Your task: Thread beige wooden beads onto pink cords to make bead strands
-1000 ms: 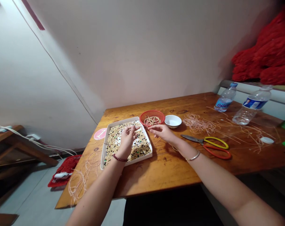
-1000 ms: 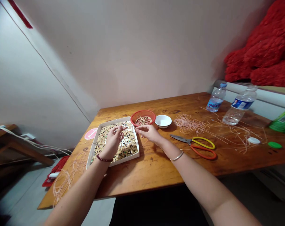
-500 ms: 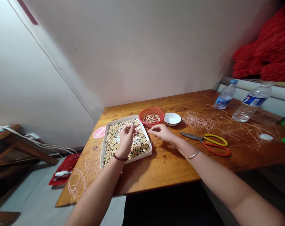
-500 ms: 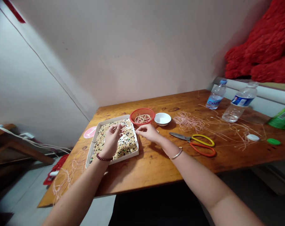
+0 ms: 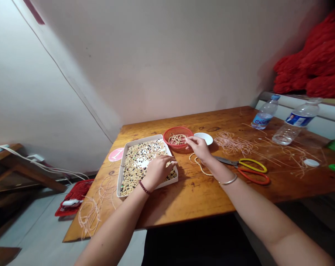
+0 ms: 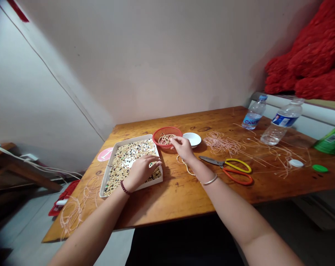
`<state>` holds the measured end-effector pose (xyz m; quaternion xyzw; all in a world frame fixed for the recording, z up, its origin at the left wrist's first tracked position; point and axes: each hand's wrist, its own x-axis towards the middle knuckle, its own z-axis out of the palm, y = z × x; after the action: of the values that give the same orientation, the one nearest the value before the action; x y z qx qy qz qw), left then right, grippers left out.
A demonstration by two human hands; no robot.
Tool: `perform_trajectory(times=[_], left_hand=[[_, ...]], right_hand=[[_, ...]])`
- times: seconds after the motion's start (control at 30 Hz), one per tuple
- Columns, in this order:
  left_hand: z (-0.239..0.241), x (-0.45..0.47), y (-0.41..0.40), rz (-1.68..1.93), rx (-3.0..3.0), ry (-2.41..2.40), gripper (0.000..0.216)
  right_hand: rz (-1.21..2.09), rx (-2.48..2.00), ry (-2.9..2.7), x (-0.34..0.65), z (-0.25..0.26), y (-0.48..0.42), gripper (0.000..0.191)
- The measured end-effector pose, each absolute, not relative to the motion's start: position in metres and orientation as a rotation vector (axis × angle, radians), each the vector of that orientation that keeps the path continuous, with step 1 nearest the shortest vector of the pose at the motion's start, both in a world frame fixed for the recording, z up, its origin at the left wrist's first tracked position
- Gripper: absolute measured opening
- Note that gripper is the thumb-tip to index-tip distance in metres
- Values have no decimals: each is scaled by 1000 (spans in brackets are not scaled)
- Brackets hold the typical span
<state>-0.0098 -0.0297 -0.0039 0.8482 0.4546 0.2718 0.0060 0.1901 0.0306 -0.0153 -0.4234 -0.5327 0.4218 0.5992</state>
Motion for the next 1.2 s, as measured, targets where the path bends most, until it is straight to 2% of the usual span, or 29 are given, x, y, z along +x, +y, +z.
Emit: perform_trajectory(times=[0.1,0.27,0.47,0.67,0.83,0.97,1.07,1.2], left_hand=[[-1,-10,-29,1050,2477,1461,32],[-1,-11,-27,1092,2315,1331,43],[-1,-8,-27,1178,2353,1244,25],[-3,-8,-25,1148,2343,1177,20],[8,-7,-28,1238,2251,1106,21],[35,-2,-39,1450,2002,1166,24],[61,5,-50,1553,1862,1203,27],[90,15,-63,1654,1762,1137,28]], right_hand=[[1036,-945,-1599,184,-12,18,35],[851,-968,-1915,180,-16,10,30],[840,-955,-1983,183,-15,10,33],[782,-941,-2108,177,-16,5,26],[413,-922,-2137,203,35,-20,24],[157,-1114,-1861,272,77,-56,29],[42,-1425,-1848,319,63,-81,26],[21,-1739,-2140,341,7,-101,28]])
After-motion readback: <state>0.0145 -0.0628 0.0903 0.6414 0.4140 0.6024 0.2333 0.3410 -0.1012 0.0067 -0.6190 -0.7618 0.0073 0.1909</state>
